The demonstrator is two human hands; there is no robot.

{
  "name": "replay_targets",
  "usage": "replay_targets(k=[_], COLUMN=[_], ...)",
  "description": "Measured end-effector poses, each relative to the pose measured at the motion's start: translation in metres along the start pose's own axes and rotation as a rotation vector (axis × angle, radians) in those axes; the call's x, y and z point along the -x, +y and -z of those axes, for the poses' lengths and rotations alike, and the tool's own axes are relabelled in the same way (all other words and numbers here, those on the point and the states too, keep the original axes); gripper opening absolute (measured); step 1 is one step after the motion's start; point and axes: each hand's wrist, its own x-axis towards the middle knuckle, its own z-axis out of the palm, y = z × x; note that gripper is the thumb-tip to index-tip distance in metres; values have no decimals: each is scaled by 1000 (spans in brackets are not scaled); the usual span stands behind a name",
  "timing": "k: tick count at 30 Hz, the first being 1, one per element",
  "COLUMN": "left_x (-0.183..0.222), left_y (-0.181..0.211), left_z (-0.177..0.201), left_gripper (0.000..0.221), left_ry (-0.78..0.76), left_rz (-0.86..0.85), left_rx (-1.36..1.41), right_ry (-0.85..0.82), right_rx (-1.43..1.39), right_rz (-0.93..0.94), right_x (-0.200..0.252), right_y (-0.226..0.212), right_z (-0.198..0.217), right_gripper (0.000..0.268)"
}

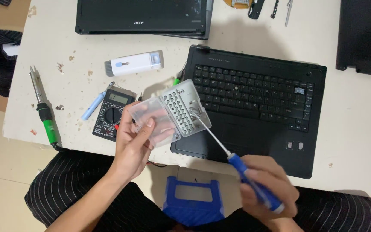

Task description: The person works at a repair bench disassembling a laptop. They pick up small parts and a battery from the table, set aside the optical drive and keyboard bezel, unscrew components from the exposed motherboard with a screwdriver, and select bits from a plastic bit kit while a multimeter sits nearby.

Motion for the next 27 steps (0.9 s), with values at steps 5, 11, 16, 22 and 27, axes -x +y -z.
replay_targets(k=[5,11,16,22,27], left_x=[0,-1,0,3,4], left_y=[1,6,8,7,9], left_z=[0,-3,-4,-5,-7], left_gripper=[32,31,31,32,30], left_ry=[41,117,89,104,63], left_rz=[43,103,109,120,101], left_rx=[41,65,83,71,31], right_ry=[455,685,760,730,576], right_rx=[-441,-729,-671,-648,-530], right_rz=[-639,-1190,-1350,-1297,-1165], right_x=[-9,-8,-22,-8,-11], right_y=[-3,26,26,34,14], right_z=[-9,11,7,6,5], right_gripper=[10,20,23,29,17])
